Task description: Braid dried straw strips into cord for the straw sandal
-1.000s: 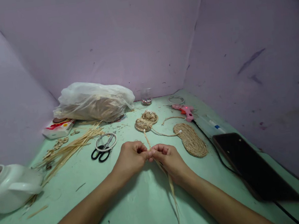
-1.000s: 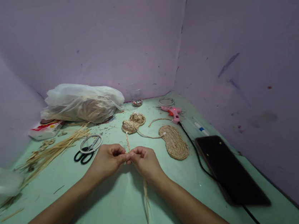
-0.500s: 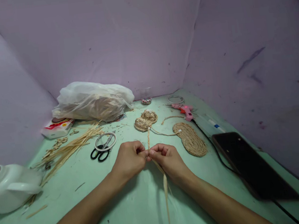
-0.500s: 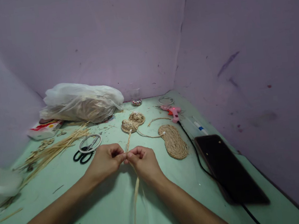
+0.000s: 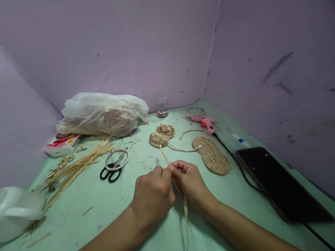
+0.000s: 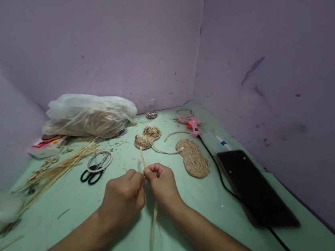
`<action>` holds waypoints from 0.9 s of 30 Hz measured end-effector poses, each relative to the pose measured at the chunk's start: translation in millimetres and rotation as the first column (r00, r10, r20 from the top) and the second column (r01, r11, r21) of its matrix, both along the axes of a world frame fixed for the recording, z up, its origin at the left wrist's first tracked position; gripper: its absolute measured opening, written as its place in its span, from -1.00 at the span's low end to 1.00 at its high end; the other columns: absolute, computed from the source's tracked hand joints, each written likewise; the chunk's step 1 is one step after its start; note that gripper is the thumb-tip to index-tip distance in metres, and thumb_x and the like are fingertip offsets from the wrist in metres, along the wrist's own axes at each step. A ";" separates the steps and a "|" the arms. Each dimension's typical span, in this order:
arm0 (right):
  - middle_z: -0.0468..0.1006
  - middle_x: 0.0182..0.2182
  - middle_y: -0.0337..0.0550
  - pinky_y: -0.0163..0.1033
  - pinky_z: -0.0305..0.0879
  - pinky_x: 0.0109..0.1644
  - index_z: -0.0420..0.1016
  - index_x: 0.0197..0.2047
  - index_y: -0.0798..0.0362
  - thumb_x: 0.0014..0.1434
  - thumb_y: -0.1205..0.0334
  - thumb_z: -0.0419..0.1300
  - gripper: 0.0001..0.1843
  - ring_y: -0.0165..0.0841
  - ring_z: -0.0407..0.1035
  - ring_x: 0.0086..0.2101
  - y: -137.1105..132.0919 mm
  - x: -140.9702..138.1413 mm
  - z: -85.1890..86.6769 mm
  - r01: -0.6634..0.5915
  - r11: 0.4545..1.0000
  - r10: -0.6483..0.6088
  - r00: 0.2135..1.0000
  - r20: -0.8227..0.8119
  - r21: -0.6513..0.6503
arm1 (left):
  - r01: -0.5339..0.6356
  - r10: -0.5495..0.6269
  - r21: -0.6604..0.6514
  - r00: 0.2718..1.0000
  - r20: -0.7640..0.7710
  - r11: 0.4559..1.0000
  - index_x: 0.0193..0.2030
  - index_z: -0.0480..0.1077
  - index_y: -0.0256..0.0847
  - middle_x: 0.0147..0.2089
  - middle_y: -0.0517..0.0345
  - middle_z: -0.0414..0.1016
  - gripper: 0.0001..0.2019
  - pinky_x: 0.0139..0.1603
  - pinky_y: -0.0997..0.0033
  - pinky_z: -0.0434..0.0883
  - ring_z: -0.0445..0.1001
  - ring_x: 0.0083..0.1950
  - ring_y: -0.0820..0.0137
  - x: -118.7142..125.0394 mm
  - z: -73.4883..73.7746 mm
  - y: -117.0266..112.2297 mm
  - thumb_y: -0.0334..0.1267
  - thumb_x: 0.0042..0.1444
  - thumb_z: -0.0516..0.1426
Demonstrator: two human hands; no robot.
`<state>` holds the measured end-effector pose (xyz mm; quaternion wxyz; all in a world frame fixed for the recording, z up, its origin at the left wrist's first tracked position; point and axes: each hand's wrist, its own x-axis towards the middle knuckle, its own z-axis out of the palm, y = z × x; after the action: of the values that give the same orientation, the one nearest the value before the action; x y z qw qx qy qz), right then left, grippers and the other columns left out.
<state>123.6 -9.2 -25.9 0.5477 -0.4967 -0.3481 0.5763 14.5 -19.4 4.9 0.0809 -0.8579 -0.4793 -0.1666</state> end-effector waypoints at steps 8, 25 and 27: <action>0.35 -0.69 -0.30 -0.37 0.08 -0.52 0.27 -0.61 0.11 -0.20 0.27 0.18 -0.85 -0.51 0.17 -0.63 -2.3 -2.4 5.0 0.012 0.997 -0.025 0.986 -0.166 -0.076 | 0.188 -0.151 0.132 0.958 -0.245 0.973 -0.34 0.37 -0.37 -0.48 -0.01 0.40 -0.77 -0.59 0.35 0.30 0.38 -0.50 0.28 9.3 -13.6 -14.9 -0.52 -0.05 -0.08; 0.36 -0.70 -0.27 -0.37 0.04 -0.60 0.32 -0.58 0.12 -0.16 0.19 0.21 -0.81 -0.51 0.18 -0.69 -1.1 -0.8 4.6 -0.095 0.994 0.093 0.995 -0.048 -0.046 | 0.430 0.684 -0.868 0.556 0.472 0.250 -0.42 0.34 -0.40 -0.57 0.14 0.38 -0.85 -0.60 0.47 0.35 0.35 -0.62 0.50 -9.0 22.5 30.1 -0.46 -0.23 0.06; 0.38 -0.70 -0.25 -0.36 0.08 -0.55 0.32 -0.59 0.12 -0.18 0.18 0.22 -0.80 -0.49 0.21 -0.66 -0.5 0.0 4.3 -0.108 0.994 0.107 0.994 -0.022 -0.031 | 0.436 0.664 -0.865 0.574 0.479 0.248 -0.55 0.33 -0.38 -0.64 0.18 0.33 -0.94 -0.63 0.50 0.33 0.34 -0.64 0.51 -10.2 17.3 31.7 -0.44 -0.24 0.06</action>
<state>123.6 -9.7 -21.6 0.5114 -0.4800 -0.3596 0.6154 4.4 12.3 22.2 -0.6710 -0.4862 -0.5235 -0.1985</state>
